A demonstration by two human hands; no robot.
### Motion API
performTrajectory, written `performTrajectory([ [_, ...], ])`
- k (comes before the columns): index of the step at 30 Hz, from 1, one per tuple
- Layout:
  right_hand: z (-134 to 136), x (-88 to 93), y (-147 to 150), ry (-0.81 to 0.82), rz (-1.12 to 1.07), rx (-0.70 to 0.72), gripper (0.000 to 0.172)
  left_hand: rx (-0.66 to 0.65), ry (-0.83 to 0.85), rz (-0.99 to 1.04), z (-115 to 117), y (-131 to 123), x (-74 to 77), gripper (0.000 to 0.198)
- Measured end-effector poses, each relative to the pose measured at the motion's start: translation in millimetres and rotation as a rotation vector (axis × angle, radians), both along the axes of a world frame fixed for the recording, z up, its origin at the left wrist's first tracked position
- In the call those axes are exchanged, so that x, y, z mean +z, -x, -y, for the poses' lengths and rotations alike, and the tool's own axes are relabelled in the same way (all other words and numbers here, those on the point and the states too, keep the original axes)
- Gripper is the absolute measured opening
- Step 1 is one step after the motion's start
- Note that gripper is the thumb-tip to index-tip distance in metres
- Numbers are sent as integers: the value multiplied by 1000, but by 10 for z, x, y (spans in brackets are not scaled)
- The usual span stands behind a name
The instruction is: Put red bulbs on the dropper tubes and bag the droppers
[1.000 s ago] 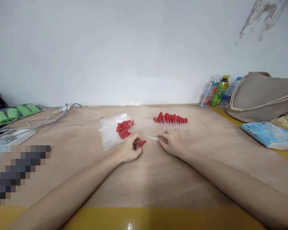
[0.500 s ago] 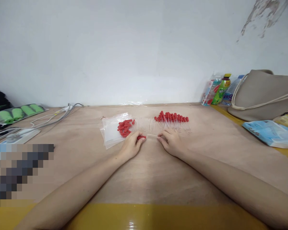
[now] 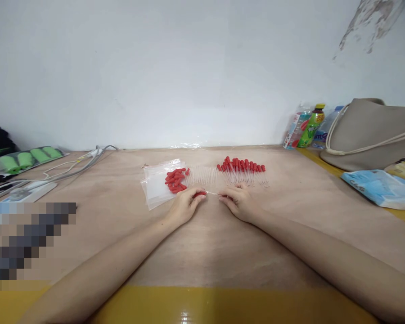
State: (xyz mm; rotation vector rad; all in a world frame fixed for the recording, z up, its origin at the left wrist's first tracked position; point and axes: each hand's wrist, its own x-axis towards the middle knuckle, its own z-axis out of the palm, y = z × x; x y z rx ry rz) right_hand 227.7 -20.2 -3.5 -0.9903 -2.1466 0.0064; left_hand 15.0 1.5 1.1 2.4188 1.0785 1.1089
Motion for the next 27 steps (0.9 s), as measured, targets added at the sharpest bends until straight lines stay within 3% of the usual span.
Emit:
performTrajectory([
  [10,28,31,-6,-43,140,102,19,-142,27,-5,120,-43,62,18],
  [15,43,50,-72,-27,27,18,17,-22,-51,48,26,52,76,19],
  [27,15,13,-24,-12,4,3,17,-52,-86,-86,25,24,48,17],
])
